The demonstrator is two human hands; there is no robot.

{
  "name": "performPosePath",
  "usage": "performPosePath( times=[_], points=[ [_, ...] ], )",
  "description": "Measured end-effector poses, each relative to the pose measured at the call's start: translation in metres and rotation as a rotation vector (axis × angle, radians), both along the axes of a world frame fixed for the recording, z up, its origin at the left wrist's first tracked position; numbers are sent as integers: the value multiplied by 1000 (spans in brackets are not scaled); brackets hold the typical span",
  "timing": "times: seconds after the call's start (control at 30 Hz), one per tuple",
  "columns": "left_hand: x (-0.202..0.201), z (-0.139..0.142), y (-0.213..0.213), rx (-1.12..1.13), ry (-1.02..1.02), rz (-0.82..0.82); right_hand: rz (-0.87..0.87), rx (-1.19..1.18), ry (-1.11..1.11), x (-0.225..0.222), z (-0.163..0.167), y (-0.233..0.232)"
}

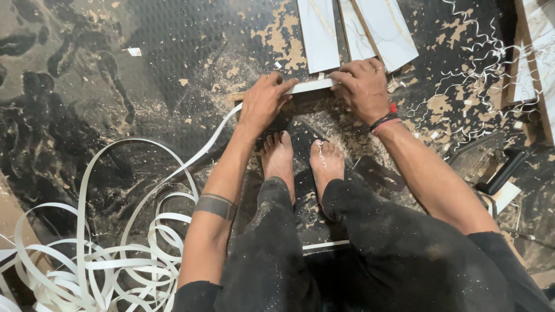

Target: The person sits on the floor and applies white edge banding tape to the edges of melamine boards, pressing it with a hand iron, then trims the excess banding with a utility knife and sets finished boards aside with a stack of completed pieces.

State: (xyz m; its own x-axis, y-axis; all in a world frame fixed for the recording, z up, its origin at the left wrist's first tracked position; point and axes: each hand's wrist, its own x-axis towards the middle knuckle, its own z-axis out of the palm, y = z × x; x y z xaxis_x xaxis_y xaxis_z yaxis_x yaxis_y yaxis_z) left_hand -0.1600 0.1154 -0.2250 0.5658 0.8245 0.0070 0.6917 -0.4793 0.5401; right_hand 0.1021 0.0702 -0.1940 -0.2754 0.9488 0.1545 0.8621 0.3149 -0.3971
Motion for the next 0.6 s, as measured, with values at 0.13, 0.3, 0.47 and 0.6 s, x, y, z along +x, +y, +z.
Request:
performPosePath(
  times=[0.13, 0.3, 0.47, 0.6],
  points=[
    [-4, 7, 8, -96, 107, 19, -25, 53, -133, 24, -2, 0],
    [-64, 19, 18, -185, -11, 74, -139, -41, -101, 61, 3, -15],
    [-100, 15, 16, -58, 168, 10, -220, -68, 4, 65, -6, -17],
    [-100, 12, 5, 98, 198, -22, -252, -71, 118, 62, -8, -16]
  ],
)
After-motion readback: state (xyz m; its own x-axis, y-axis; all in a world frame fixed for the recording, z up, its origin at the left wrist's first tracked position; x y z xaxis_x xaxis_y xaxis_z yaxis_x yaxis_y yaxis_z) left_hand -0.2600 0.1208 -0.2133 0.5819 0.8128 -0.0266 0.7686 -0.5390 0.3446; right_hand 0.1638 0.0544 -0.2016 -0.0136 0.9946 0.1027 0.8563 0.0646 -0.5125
